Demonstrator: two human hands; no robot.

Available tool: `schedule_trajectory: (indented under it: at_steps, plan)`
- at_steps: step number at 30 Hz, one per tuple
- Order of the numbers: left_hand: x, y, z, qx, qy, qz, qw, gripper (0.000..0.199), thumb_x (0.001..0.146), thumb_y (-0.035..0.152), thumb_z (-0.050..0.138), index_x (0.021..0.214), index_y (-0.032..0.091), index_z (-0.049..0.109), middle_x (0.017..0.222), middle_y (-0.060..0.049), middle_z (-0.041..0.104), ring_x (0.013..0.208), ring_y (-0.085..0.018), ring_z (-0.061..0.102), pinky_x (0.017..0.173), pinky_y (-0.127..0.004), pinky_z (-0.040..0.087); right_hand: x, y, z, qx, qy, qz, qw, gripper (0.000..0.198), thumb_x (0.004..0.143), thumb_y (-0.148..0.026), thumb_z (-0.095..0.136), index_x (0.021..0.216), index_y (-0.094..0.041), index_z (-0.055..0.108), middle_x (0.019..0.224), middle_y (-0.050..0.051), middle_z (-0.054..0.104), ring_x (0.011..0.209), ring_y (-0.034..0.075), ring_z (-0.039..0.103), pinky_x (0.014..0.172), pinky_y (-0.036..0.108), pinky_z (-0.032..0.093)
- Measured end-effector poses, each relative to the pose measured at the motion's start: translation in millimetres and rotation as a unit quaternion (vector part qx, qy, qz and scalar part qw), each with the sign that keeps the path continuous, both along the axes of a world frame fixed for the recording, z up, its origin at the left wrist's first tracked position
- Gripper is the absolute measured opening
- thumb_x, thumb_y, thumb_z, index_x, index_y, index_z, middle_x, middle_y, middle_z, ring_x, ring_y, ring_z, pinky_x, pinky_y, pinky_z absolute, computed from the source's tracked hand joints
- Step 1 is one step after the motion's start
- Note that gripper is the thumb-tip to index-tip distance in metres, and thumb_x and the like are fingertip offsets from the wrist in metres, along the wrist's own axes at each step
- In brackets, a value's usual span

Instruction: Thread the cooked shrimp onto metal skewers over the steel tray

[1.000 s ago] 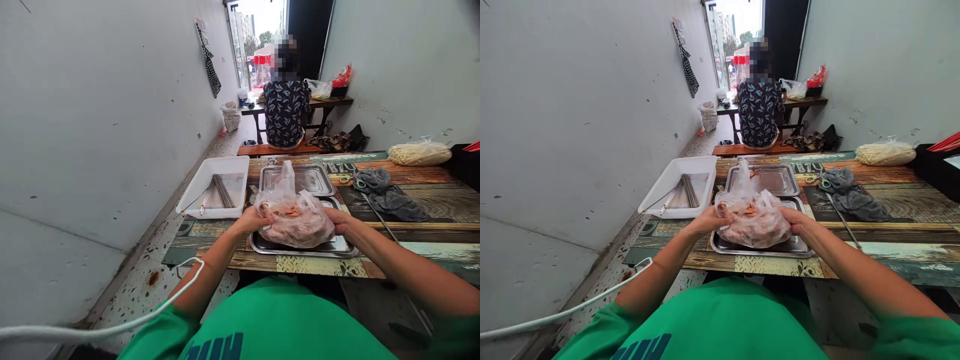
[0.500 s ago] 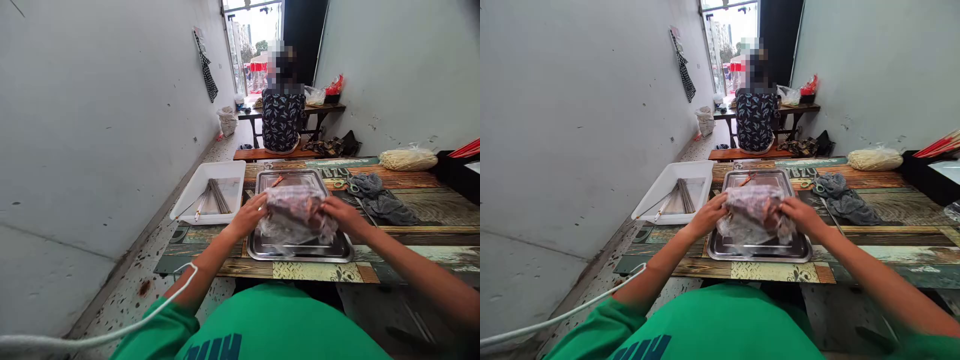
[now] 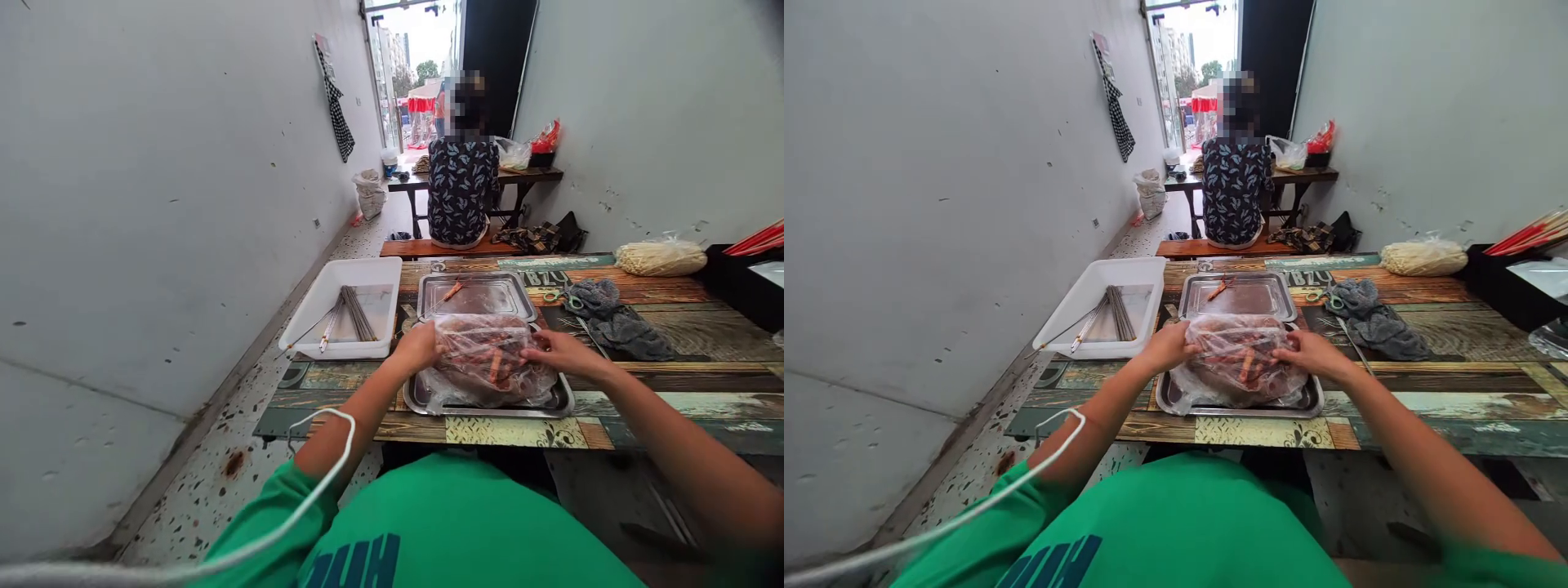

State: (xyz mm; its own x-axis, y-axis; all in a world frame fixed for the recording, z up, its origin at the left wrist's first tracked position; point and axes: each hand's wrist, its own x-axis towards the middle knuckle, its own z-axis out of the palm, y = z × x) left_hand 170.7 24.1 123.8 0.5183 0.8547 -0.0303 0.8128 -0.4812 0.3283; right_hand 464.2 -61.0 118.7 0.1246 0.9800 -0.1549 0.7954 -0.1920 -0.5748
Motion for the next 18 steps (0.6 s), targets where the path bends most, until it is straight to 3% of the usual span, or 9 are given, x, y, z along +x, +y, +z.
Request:
schedule_trajectory:
  at_steps: [3, 6, 10, 14, 18]
  plan:
    - [7, 9, -10.3, -0.034, 0.005, -0.024, 0.999, 0.02, 0.081, 0.02, 0.061, 0.097, 0.012, 0.068, 0.1, -0.014, 0.071, 0.097, -0.025, 0.066, 0.082, -0.029, 0.048, -9, 8, -5, 0.019, 0.087, 0.001, 0.996, 0.047, 0.064, -0.067, 0.057, 0.065, -0.02, 0.054, 0.059, 0.002, 0.056, 0.055, 0.017, 0.052, 0.053, 0.028, 0.038]
    - [5, 13, -4.2, -0.016, -0.004, -0.028, 0.999, 0.017, 0.083, 0.017, 0.053, 0.087, 0.014, 0.07, 0.091, -0.011, 0.072, 0.09, -0.021, 0.067, 0.079, -0.027, 0.047, -3, 16, 9, 0.064, 0.134, -0.027, 0.989, 0.046, 0.063, -0.066, 0.057, 0.069, -0.02, 0.053, 0.058, 0.0, 0.051, 0.051, 0.013, 0.045, 0.049, 0.026, 0.034]
    - [0, 17, 3.2, 0.003, 0.026, -0.036, 0.999, 0.025, 0.083, 0.027, 0.058, 0.101, 0.012, 0.068, 0.105, -0.013, 0.07, 0.099, -0.023, 0.065, 0.081, -0.028, 0.048, 3, 25, 27, 0.034, 0.041, 0.015, 0.998, 0.044, 0.066, -0.065, 0.055, 0.064, -0.021, 0.051, 0.054, 0.0, 0.05, 0.05, 0.014, 0.045, 0.049, 0.026, 0.033]
    - [1, 11, -14.7, -0.026, 0.102, -0.065, 0.992, 0.026, 0.08, 0.026, 0.062, 0.099, 0.011, 0.07, 0.109, -0.017, 0.069, 0.102, -0.028, 0.065, 0.079, -0.03, 0.048, -12, 19, 12, -0.041, -0.101, 0.101, 0.989, 0.034, 0.067, -0.052, 0.062, 0.058, -0.019, 0.056, 0.055, 0.003, 0.056, 0.053, 0.015, 0.048, 0.051, 0.027, 0.031]
    - [1, 7, -24.2, -0.014, 0.038, -0.077, 0.996, 0.022, 0.081, 0.016, 0.054, 0.093, 0.014, 0.072, 0.096, -0.013, 0.072, 0.092, -0.024, 0.066, 0.075, -0.029, 0.046, -26, 12, -8, 0.043, -0.034, 0.061, 0.997, 0.026, 0.07, -0.044, 0.056, 0.064, -0.019, 0.061, 0.064, 0.005, 0.063, 0.062, 0.019, 0.056, 0.056, 0.027, 0.04]
